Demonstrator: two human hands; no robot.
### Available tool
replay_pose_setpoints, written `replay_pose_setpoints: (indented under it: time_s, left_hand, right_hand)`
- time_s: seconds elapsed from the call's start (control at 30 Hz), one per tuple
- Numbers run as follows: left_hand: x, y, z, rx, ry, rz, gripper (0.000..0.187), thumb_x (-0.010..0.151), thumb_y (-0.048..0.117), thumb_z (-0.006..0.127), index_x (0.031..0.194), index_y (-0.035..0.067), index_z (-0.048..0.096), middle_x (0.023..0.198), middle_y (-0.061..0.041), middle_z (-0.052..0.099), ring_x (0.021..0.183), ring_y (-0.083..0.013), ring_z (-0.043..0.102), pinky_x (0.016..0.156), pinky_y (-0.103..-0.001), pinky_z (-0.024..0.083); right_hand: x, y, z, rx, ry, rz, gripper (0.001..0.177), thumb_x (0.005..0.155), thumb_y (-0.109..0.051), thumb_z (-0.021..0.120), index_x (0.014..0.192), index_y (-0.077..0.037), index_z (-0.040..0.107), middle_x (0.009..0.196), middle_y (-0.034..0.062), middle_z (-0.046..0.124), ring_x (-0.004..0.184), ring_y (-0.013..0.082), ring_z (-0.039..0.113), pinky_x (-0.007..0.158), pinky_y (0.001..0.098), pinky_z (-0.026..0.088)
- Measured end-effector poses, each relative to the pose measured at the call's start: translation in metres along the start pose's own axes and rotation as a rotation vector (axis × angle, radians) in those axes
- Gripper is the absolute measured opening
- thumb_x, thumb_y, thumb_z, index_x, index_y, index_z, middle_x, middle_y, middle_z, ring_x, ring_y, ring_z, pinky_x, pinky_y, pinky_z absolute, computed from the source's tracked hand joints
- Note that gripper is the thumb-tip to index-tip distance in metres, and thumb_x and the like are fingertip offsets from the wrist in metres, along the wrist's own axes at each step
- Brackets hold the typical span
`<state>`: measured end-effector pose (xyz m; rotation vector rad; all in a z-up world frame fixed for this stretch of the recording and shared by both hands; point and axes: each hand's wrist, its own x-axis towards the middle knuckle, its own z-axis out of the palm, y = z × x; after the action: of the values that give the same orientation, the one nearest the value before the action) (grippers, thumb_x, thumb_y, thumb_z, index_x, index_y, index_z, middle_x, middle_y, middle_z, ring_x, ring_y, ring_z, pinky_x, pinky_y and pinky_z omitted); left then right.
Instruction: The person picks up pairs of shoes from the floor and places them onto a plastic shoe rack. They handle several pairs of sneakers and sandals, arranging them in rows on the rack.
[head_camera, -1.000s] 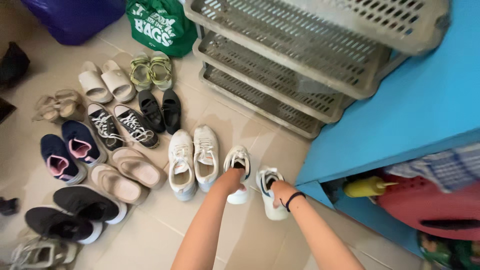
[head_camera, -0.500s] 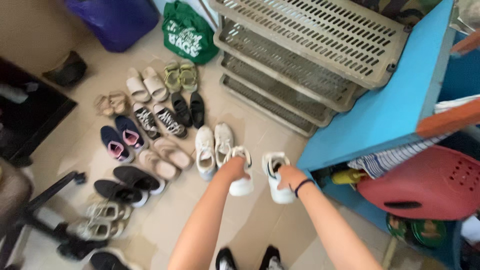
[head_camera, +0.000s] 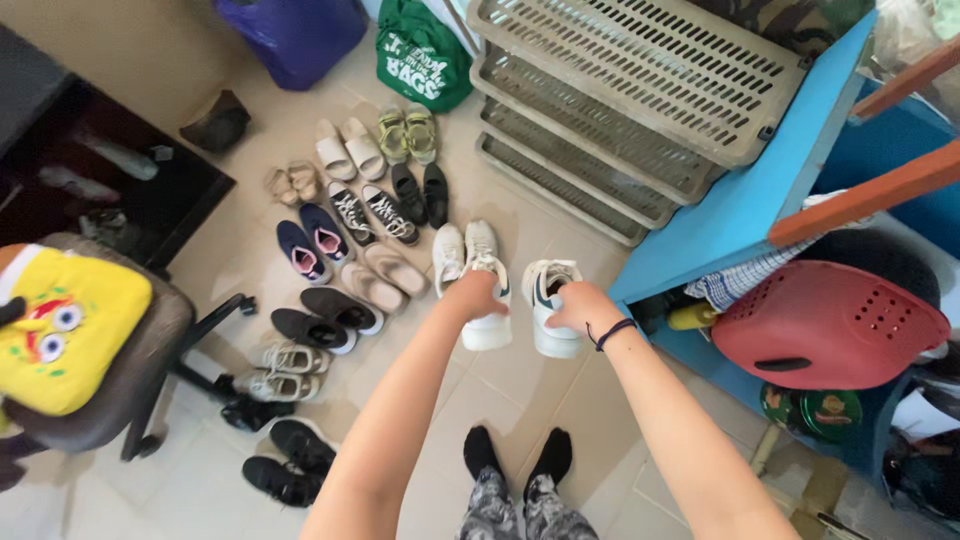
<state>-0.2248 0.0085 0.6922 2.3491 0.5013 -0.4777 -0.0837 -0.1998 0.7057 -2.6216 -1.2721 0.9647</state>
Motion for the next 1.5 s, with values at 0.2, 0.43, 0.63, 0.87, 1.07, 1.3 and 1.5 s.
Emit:
replay_pose_setpoints:
  time_s: [0.2, 0.43, 0.63, 0.87, 1.07, 1.3, 1.5]
  left_hand:
    - [-0.041, 0.018, -0.032, 0.091, -0.005, 0.057, 0.070, 0.057, 0.037, 0.095, 0.111, 0.002, 0.069, 0.118, -0.021, 0.069, 0.113, -0.0369, 0.066, 0.096, -0.045, 0.054]
    - [-0.095, 0.041, -0.049, 0.074, -0.002, 0.099, 0.076, 0.056, 0.023, 0.095, 0.122, 0.005, 0.062, 0.118, -0.020, 0.070, 0.114, -0.0381, 0.065, 0.093, -0.048, 0.054]
    - [-0.139, 0.049, -0.044, 0.074, 0.091, 0.127, 0.063, 0.062, 0.018, 0.093, 0.113, 0.007, 0.058, 0.113, -0.019, 0.068, 0.113, -0.0396, 0.063, 0.090, -0.050, 0.053]
    - [-0.184, 0.044, -0.033, 0.052, 0.213, 0.219, 0.056, 0.066, 0.013, 0.089, 0.108, 0.007, 0.052, 0.105, -0.016, 0.064, 0.110, -0.0388, 0.059, 0.087, -0.049, 0.052]
    - [-0.215, 0.038, -0.037, 0.071, 0.223, 0.234, 0.054, 0.068, 0.013, 0.088, 0.108, 0.007, 0.051, 0.105, -0.014, 0.064, 0.111, -0.0369, 0.059, 0.088, -0.048, 0.051]
    - [-0.235, 0.020, -0.048, 0.050, 0.182, 0.196, 0.058, 0.069, 0.017, 0.089, 0.113, 0.009, 0.053, 0.109, -0.016, 0.062, 0.110, -0.0381, 0.060, 0.087, -0.048, 0.051]
    - [-0.247, 0.001, -0.054, -0.024, 0.191, 0.236, 0.058, 0.068, 0.016, 0.088, 0.116, 0.008, 0.055, 0.111, -0.020, 0.063, 0.111, -0.0409, 0.060, 0.092, -0.049, 0.050]
  right_hand:
    - [-0.041, -0.020, -0.026, 0.270, -0.107, 0.118, 0.047, 0.062, -0.028, 0.081, 0.098, 0.000, 0.070, 0.093, 0.0208, 0.075, 0.085, 0.0361, 0.078, 0.073, 0.0442, 0.064]
    - [-0.071, -0.009, -0.003, 0.173, 0.056, -0.081, 0.043, 0.063, -0.024, 0.084, 0.093, 0.001, 0.067, 0.093, 0.0233, 0.073, 0.089, 0.0398, 0.072, 0.079, 0.0451, 0.058]
    - [-0.095, -0.013, 0.011, 0.172, 0.161, -0.134, 0.036, 0.068, -0.021, 0.081, 0.091, 0.000, 0.063, 0.093, 0.0231, 0.070, 0.089, 0.0413, 0.070, 0.078, 0.0476, 0.056]
    - [-0.137, -0.041, -0.005, 0.179, 0.252, -0.137, 0.032, 0.072, -0.020, 0.076, 0.093, -0.002, 0.059, 0.099, 0.0200, 0.065, 0.095, 0.0409, 0.065, 0.081, 0.0488, 0.053]
    - [-0.161, -0.068, -0.017, 0.182, 0.266, -0.123, 0.033, 0.073, -0.021, 0.077, 0.095, -0.004, 0.059, 0.100, 0.0181, 0.064, 0.095, 0.0401, 0.065, 0.080, 0.0486, 0.053]
    - [-0.154, -0.070, -0.015, 0.179, 0.271, -0.200, 0.040, 0.068, -0.024, 0.082, 0.095, -0.001, 0.062, 0.098, 0.0204, 0.067, 0.094, 0.0406, 0.067, 0.080, 0.0468, 0.055]
    - [-0.164, -0.091, -0.034, 0.424, -0.007, 0.023, 0.040, 0.072, -0.020, 0.079, 0.101, 0.003, 0.064, 0.082, 0.0179, 0.074, 0.066, 0.0277, 0.077, 0.062, 0.0389, 0.061]
